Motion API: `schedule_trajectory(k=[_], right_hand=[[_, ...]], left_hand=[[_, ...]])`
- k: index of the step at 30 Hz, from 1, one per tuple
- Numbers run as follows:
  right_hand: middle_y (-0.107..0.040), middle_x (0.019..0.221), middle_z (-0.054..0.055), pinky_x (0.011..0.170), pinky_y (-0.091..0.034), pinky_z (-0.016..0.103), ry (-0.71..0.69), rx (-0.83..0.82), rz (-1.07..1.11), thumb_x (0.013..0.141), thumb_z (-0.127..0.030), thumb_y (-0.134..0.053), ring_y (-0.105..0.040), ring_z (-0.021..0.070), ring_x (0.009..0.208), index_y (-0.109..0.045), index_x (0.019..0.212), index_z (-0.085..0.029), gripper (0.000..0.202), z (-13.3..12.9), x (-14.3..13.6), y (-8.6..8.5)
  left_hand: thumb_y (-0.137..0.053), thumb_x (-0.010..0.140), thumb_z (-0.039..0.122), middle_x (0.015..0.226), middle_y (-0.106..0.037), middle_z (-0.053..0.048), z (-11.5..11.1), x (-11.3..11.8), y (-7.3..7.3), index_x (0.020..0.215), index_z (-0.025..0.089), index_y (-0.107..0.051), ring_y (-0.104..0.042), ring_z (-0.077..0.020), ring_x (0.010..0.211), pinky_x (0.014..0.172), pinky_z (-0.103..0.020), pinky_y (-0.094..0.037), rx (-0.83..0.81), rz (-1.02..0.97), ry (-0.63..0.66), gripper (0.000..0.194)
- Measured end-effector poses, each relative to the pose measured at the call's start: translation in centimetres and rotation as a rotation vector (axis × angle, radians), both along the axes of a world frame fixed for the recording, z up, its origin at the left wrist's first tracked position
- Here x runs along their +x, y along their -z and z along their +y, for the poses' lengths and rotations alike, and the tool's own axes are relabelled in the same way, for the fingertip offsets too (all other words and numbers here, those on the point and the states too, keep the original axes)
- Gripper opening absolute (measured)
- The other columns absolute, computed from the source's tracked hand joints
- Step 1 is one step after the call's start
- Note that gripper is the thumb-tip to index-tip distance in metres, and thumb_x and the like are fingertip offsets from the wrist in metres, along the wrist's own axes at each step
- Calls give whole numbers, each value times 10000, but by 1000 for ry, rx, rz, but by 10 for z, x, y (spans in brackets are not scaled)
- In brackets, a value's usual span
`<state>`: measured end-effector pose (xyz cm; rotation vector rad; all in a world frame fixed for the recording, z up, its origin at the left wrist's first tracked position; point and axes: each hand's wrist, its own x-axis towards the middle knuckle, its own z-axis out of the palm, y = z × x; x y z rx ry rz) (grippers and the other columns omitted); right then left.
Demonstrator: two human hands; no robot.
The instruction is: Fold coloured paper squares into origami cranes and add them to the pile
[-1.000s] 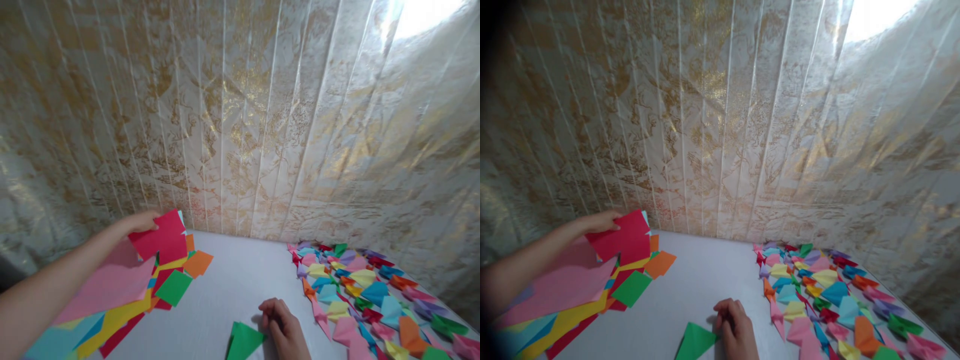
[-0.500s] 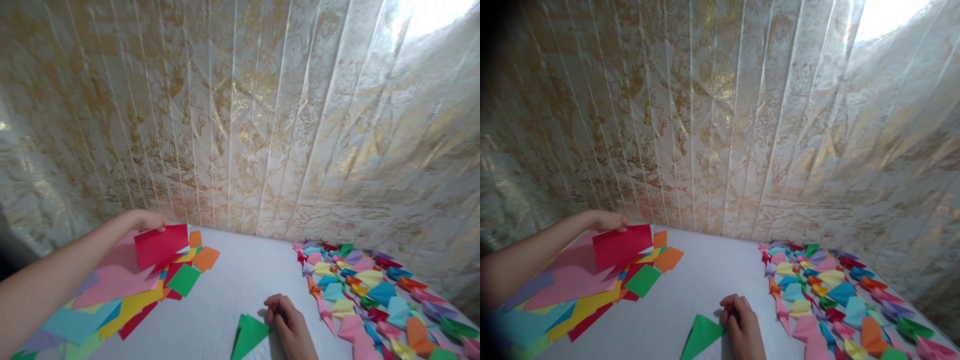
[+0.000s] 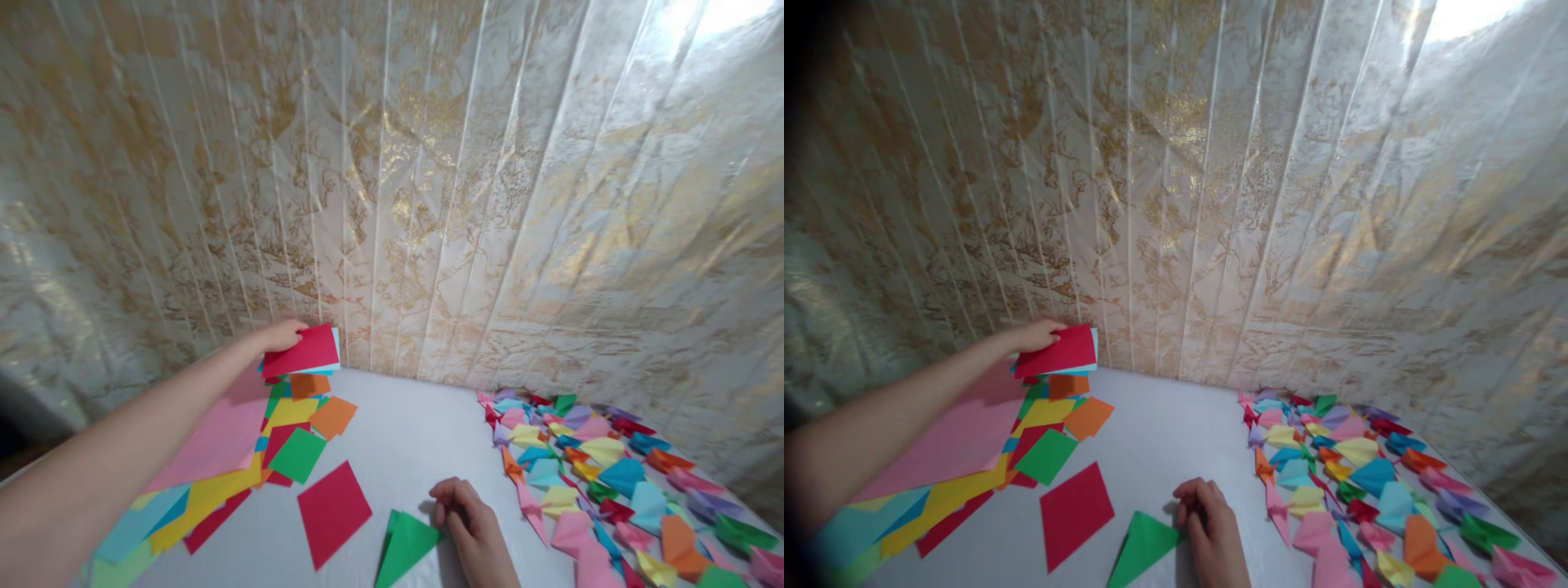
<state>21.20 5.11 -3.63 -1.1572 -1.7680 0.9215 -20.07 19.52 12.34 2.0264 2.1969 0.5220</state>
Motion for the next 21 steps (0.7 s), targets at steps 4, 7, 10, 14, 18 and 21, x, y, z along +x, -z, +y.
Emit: schedule_trajectory(k=[4, 7, 10, 14, 18, 21], right_hand=[[-644, 691, 6, 691, -443, 305, -55, 20, -40, 789, -163, -434, -607, 205, 695, -643, 899, -212, 241, 5, 7, 7], [-661, 707, 10, 692, -448, 308, -99, 32, -59, 792, -154, -441, -617, 205, 695, -644, 920, -209, 246, 9, 10, 12], [-663, 698, 9, 740, -450, 327, -102, 52, -88, 802, -158, -451, -620, 210, 709, -652, 912, -214, 235, 9, 9, 12], [-657, 704, 6, 739, -447, 329, -76, 48, -110, 818, -171, -450, -617, 208, 712, -645, 901, -221, 218, 5, 7, 7], [-652, 701, 6, 688, -452, 311, -81, 29, -85, 820, -190, -443, -617, 203, 688, -640, 909, -218, 218, 4, 7, 7], [-652, 695, 6, 681, -454, 307, -75, 30, -79, 808, -190, -449, -616, 202, 687, -643, 896, -216, 215, 4, 7, 6]], left_hand=[[-604, 943, 335, 1257, -595, -95, -15, 38, 44, 1243, 174, -569, -624, -242, 1054, 876, -456, -542, 39, 183, -178, 342], [-610, 936, 345, 1382, -526, -118, -49, 57, 80, 1303, 179, -540, -543, -298, 1215, 1000, -544, -451, 57, 287, -303, 409], [-600, 904, 470, 1456, -420, -326, -87, 69, 111, 1329, -42, -523, -301, -432, 1412, 1121, -545, -275, -19, 336, -258, 670], [-460, 926, 577, 1469, -393, -324, -127, 90, 129, 1416, -52, -425, -334, -415, 1408, 1116, -540, -271, -106, 345, -169, 799], [-430, 895, 658, 1528, -340, -230, -157, 123, 133, 1472, 66, -393, -291, -370, 1439, 1138, -520, -260, -127, 327, -34, 828], [-454, 875, 674, 1535, -323, -231, -174, 141, 139, 1466, 105, -420, -264, -396, 1442, 1121, -566, -275, -96, 304, 9, 821]])
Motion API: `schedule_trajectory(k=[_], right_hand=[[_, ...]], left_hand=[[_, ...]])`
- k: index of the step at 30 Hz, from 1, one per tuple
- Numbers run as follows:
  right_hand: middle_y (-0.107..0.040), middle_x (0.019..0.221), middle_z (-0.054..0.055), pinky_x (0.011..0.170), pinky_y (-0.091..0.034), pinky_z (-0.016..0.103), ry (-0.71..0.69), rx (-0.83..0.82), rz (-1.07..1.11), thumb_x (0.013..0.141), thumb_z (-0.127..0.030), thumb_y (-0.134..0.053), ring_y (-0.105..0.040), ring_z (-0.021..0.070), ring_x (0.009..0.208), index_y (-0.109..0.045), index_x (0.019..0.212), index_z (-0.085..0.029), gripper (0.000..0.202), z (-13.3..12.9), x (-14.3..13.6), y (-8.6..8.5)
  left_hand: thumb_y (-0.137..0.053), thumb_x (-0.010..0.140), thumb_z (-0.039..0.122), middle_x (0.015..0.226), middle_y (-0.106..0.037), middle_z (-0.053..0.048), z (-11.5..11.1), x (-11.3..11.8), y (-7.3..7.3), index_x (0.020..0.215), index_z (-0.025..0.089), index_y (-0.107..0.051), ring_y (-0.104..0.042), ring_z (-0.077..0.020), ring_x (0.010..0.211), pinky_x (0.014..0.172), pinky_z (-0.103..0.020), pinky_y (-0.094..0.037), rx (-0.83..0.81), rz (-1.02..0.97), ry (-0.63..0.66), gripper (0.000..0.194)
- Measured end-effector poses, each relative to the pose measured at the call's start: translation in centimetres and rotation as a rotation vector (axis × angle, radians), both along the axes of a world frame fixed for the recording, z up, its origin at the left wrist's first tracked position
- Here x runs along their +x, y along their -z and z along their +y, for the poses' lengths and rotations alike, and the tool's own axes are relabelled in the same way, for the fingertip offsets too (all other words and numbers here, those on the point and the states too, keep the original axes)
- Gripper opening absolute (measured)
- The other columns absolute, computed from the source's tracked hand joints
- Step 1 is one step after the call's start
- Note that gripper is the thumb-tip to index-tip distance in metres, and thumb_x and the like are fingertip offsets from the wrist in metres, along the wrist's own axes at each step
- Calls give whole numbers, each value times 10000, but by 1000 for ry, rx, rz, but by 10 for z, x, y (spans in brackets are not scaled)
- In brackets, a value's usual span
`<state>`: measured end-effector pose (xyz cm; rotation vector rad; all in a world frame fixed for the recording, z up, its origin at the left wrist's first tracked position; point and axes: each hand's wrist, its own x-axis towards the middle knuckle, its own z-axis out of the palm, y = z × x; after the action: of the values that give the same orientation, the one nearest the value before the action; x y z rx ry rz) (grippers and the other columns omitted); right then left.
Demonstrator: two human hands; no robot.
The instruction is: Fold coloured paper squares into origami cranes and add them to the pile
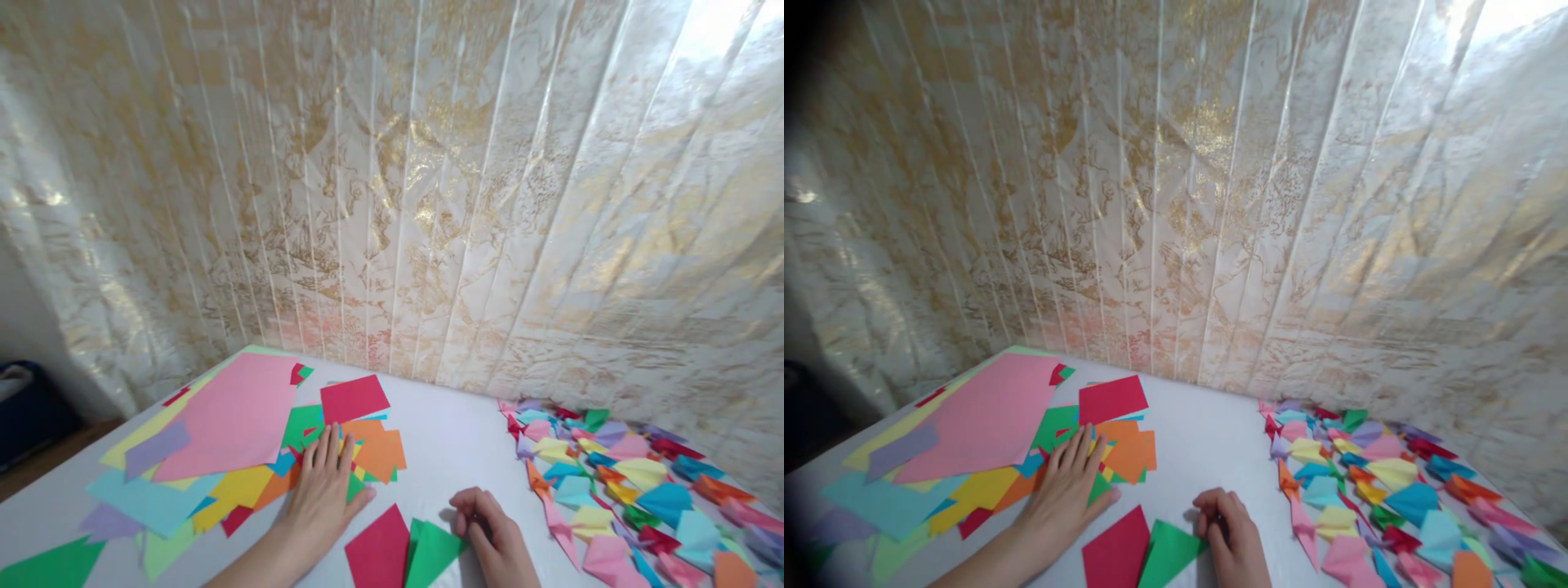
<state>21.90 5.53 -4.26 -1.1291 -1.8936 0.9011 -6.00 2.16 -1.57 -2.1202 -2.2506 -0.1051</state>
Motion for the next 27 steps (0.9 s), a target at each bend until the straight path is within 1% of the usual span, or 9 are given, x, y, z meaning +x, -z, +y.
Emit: schedule_trajectory(k=[3, 6, 10, 14, 17, 19, 22, 24, 27], right_hand=[[-654, 690, 9, 676, -456, 306, 4, 1, 6, 799, -188, -461, -618, 201, 680, -650, 884, -213, 209, 0, 0, -2], [-655, 684, 12, 665, -460, 309, 3, 1, 12, 799, -192, -467, -619, 204, 672, -655, 879, -212, 205, -1, -1, -4], [-658, 687, 17, 669, -467, 317, 15, 3, 15, 785, -182, -477, -620, 214, 687, -666, 877, -215, 213, 0, -2, -4], [-656, 695, 15, 694, -469, 326, 12, -1, 6, 787, -180, -474, -620, 219, 706, -669, 889, -220, 224, -1, -1, -4], [-650, 707, 12, 688, -463, 322, 13, -25, -6, 789, -175, -460, -618, 220, 725, -664, 902, -224, 238, -2, -1, -4], [-643, 705, 11, 670, -457, 317, 19, -34, -8, 788, -174, -455, -612, 219, 724, -659, 895, -224, 236, -4, -2, -5], [-632, 697, 9, 661, -453, 317, 36, -32, -5, 785, -179, -447, -607, 218, 722, -655, 882, -224, 234, -6, -5, -8], [-626, 692, 9, 656, -452, 318, 47, -28, -7, 778, -181, -439, -606, 219, 719, -655, 873, -224, 240, -7, -7, -12], [-622, 676, 10, 643, -455, 316, 53, -29, -9, 769, -188, -437, -609, 220, 712, -661, 866, -224, 246, -8, -8, -16]], left_hand=[[-454, 892, 642, 1535, -323, -238, -5, -1, 5, 1468, 116, -418, -287, -399, 1433, 1100, -574, -308, 49, -27, 22, 781], [-458, 884, 649, 1533, -316, -262, 2, -21, 1, 1473, 81, -396, -287, -413, 1430, 1072, -575, -343, 144, -5, 8, 820], [-466, 889, 642, 1392, -511, -305, 6, -46, -13, 1391, -27, -479, -429, -429, 1346, 1075, -551, -343, 134, 85, -95, 837], [-440, 841, 747, 1393, -539, -246, -20, -26, -3, 1365, 77, -554, -490, -417, 1302, 1073, -554, -359, 135, 97, 6, 858], [-423, 865, 726, 1442, -497, -198, -49, -2, 12, 1438, 145, -477, -502, -384, 1305, 1029, -491, -439, 151, 48, 154, 818], [-449, 903, 647, 1500, -417, -177, -62, 2, 13, 1505, 159, -354, -475, -347, 1338, 1017, -426, -467, 187, 15, 261, 781], [-425, 985, 390, 1555, -330, -118, -65, -17, -2, 1554, 182, -175, -409, -265, 1396, 1058, -368, -443, 238, -37, 324, 655], [-411, 980, 232, 1560, -343, -30, -60, -39, -18, 1548, 282, -187, -395, -222, 1406, 1102, -369, -401, 188, -69, 337, 612], [-517, 957, 342, 1536, -395, 7, -58, -62, -32, 1522, 359, -237, -437, -223, 1379, 1098, -382, -410, 52, -95, 413, 630]])
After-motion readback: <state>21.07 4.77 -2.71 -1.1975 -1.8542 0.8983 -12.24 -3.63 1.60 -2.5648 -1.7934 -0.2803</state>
